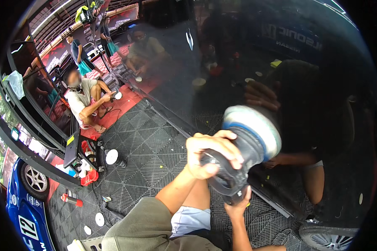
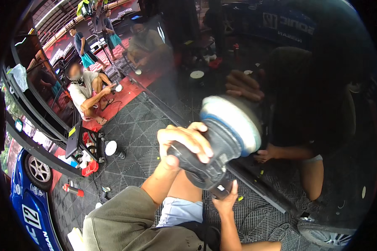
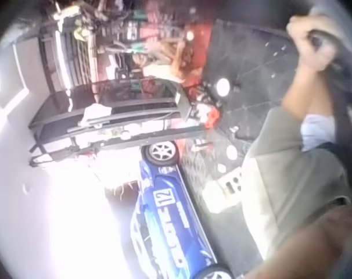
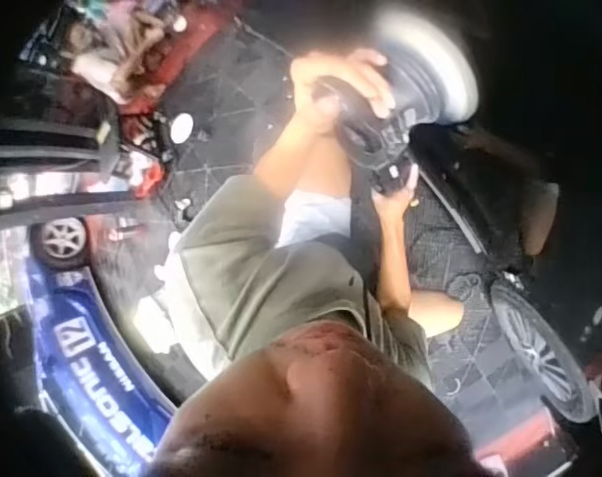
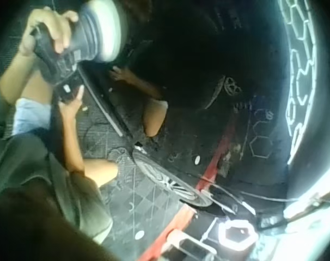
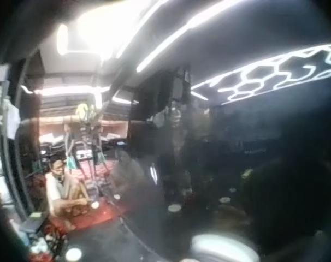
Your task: Using a power buffer to polish the side door of a black car.
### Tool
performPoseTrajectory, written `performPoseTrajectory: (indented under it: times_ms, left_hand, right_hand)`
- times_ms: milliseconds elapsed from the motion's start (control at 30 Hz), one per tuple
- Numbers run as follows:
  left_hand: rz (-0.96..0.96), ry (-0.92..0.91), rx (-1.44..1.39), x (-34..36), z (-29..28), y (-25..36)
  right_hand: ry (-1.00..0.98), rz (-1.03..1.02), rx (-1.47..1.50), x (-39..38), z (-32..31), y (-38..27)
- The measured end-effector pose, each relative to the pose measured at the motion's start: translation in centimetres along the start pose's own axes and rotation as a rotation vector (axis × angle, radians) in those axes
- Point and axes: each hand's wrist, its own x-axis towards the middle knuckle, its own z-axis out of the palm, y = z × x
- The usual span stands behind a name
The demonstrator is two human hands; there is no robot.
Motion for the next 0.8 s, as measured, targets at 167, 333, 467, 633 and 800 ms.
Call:
performPoseTrajectory:
  times_ms: [167,333,467,633,800]
  left_hand:
    - [0.045,0.134,-0.1,0.5,-6.2,-0.4]
    - [0.093,0.188,-0.067,1.2,-9.0,-0.7]
    - [0.102,0.095,-0.012,2.3,-3.5,-0.4]
    - [0.141,-0.258,-0.156,4.2,6.2,1.0]
    - [0.111,-0.302,-0.214,4.1,15.1,2.0]
  right_hand:
    - [-0.03,0.036,0.041,1.1,4.7,-1.2]
    - [-0.152,0.03,-0.041,4.0,5.6,-1.8]
    - [-0.104,0.043,0.026,2.7,1.1,-1.3]
    - [0.055,0.037,0.088,-0.5,-7.6,-1.2]
    - [0.072,0.174,0.008,-3.4,-16.6,-0.2]
